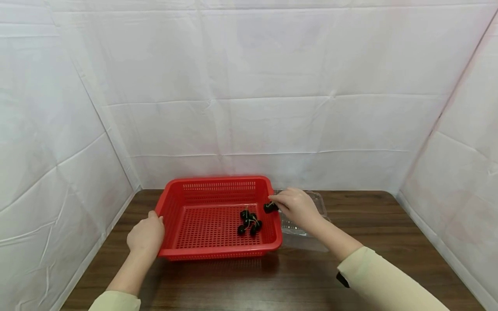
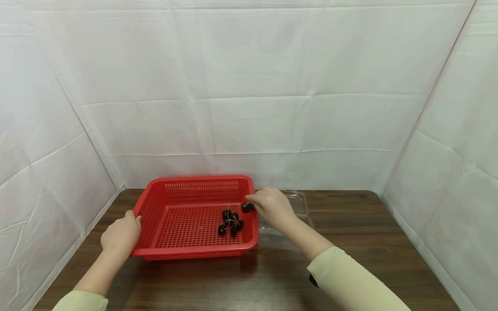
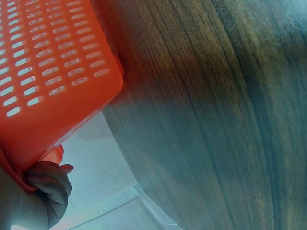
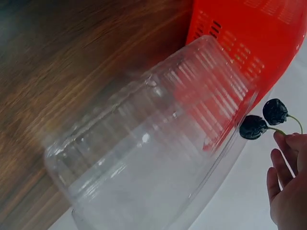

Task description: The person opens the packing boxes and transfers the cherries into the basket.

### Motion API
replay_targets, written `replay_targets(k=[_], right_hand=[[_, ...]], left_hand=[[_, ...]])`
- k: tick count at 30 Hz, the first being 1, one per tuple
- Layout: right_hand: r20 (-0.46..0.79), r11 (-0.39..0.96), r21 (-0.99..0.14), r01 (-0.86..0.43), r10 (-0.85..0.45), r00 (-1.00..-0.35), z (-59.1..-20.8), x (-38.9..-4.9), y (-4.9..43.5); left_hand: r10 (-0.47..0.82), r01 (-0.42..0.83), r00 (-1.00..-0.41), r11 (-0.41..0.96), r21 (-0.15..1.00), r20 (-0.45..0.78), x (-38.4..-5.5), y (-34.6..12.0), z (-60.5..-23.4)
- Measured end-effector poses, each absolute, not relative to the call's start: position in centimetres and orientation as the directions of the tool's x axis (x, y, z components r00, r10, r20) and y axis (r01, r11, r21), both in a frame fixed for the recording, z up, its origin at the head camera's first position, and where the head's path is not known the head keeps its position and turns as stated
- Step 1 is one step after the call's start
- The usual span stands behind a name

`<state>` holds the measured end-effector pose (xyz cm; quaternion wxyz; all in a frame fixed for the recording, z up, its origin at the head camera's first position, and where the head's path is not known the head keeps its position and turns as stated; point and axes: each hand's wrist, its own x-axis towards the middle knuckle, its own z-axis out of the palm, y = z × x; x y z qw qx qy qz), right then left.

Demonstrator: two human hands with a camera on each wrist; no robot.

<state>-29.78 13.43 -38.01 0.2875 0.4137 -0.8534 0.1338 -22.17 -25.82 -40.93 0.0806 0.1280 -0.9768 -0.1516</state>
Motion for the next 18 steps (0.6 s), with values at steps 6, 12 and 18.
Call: replay_targets(k=[6,12,18], right_hand=[[0.596,0.631,-0.041,-0.775,-0.607,-0.526,-38.4,-29.6,12.3],[0.605,0.634,-0.066,-0.77,-0.588,-0.536,-38.7,-29.7,11.6],[0.617,0.64,-0.055,-0.766,-0.582,-0.53,-38.8,-30.1,10.9]], left_hand=[[-0.272,-0.222,-0.955,0.92,0.322,0.121,-22.2,-25.9,-41.0],[-0.275,-0.223,-0.954,0.918,0.327,0.12,-22.1,-25.8,-40.9],[-0.277,-0.223,-0.952,0.918,0.329,0.127,-22.1,-25.8,-40.9]])
